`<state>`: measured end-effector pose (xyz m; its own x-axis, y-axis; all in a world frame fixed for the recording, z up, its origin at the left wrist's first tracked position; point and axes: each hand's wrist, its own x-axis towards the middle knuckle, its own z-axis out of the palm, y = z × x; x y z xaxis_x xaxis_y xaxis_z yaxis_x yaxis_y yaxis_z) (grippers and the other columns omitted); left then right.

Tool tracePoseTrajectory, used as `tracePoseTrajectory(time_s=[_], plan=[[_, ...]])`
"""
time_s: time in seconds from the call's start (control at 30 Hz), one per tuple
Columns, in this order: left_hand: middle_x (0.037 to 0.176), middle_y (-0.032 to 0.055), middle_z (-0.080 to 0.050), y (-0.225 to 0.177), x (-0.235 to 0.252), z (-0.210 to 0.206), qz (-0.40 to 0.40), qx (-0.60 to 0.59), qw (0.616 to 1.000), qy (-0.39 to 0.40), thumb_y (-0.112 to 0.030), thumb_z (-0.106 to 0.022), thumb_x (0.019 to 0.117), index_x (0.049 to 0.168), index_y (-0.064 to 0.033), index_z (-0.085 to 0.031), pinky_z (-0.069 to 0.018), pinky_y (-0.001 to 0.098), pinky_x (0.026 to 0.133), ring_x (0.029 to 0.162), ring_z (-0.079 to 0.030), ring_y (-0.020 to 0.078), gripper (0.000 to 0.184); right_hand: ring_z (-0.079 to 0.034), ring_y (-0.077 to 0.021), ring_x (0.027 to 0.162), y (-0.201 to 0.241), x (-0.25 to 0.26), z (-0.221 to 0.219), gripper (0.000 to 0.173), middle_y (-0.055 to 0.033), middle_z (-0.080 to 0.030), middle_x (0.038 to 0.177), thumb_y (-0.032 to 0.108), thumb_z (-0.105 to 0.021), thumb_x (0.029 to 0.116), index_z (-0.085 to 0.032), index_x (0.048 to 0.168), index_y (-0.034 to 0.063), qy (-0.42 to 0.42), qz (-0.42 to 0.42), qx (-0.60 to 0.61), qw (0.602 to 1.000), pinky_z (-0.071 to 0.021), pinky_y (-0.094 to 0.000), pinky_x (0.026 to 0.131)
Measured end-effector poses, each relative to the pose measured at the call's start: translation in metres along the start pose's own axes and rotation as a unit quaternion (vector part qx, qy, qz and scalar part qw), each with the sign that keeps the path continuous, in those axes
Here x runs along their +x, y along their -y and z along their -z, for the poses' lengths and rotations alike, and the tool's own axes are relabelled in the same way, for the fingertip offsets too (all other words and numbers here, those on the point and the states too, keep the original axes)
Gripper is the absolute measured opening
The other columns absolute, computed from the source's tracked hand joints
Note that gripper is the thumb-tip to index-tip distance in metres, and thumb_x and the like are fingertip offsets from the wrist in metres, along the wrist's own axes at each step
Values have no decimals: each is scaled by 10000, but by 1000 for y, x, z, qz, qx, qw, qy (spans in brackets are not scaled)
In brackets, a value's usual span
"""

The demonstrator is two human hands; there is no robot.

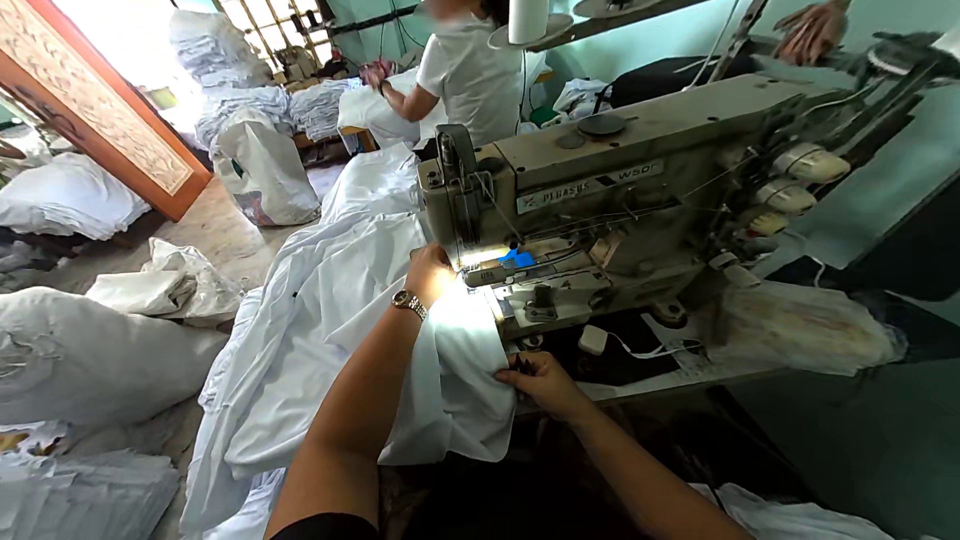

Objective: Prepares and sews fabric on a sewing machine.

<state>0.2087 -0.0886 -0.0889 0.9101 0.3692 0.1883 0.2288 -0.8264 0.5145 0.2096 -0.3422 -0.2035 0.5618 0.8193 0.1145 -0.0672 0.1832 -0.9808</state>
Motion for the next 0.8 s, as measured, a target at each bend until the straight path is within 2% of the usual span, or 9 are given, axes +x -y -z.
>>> tracePoseTrajectory(time_s=[0.13, 0.27, 0.5, 0.6, 0.7, 0.8], plan=[[1104, 207, -704, -18, -3, 15, 6, -30, 1000, 8, -166, -724, 911, 1151, 11, -688, -468, 570, 973, 1088, -654, 353, 301, -653, -8, 653, 0, 0, -1, 60, 46, -732, 794, 94, -718, 925, -758, 959, 66, -12, 0, 6, 1000, -559, -196, 608], [1084, 193, -712, -18, -1, 14, -14, -33, 999, -8, -184, -719, 921, 1137, 0, -695, -484, 558, 951, 1068, -665, 336, 285, -655, -11, 656, -2, 2, 1, 58, 44, -732, 793, 95, -717, 928, -760, 955, 67, -9, 8, 8, 1000, -558, -199, 606], [1149, 185, -701, -13, -1, 8, -4, -38, 999, -9, -199, -724, 919, 1190, -17, -681, -450, 567, 1001, 1133, -641, 330, 329, -657, -4, 676, -4, 1, 0, 63, 49, -733, 809, 93, -706, 937, -755, 964, 63, -5, 23, -4, 1000, -560, -194, 623], [1139, 170, -698, -2, 6, 2, -13, -71, 997, -23, -208, -770, 878, 1179, -20, -672, -471, 522, 1016, 1124, -643, 291, 368, -664, -4, 689, -3, 1, -1, 74, 48, -735, 817, 95, -697, 944, -754, 974, 57, -6, 32, -12, 999, -568, -197, 638], [1131, 219, -694, 0, 14, 5, -14, -61, 997, -39, -139, -793, 864, 1169, 32, -671, -495, 511, 1010, 1113, -655, 325, 370, -667, 2, 714, -5, 2, -2, 86, 46, -735, 833, 103, -688, 956, -750, 979, 49, -3, 31, -31, 999, -575, -197, 676], [1181, 232, -675, 6, 24, 7, -19, -42, 997, -56, -73, -787, 843, 1222, 41, -637, -492, 515, 1028, 1143, -642, 345, 424, -673, 9, 753, -3, 2, -3, 103, 44, -736, 849, 112, -676, 965, -746, 986, 40, -7, 32, -55, 998, -581, -199, 723]])
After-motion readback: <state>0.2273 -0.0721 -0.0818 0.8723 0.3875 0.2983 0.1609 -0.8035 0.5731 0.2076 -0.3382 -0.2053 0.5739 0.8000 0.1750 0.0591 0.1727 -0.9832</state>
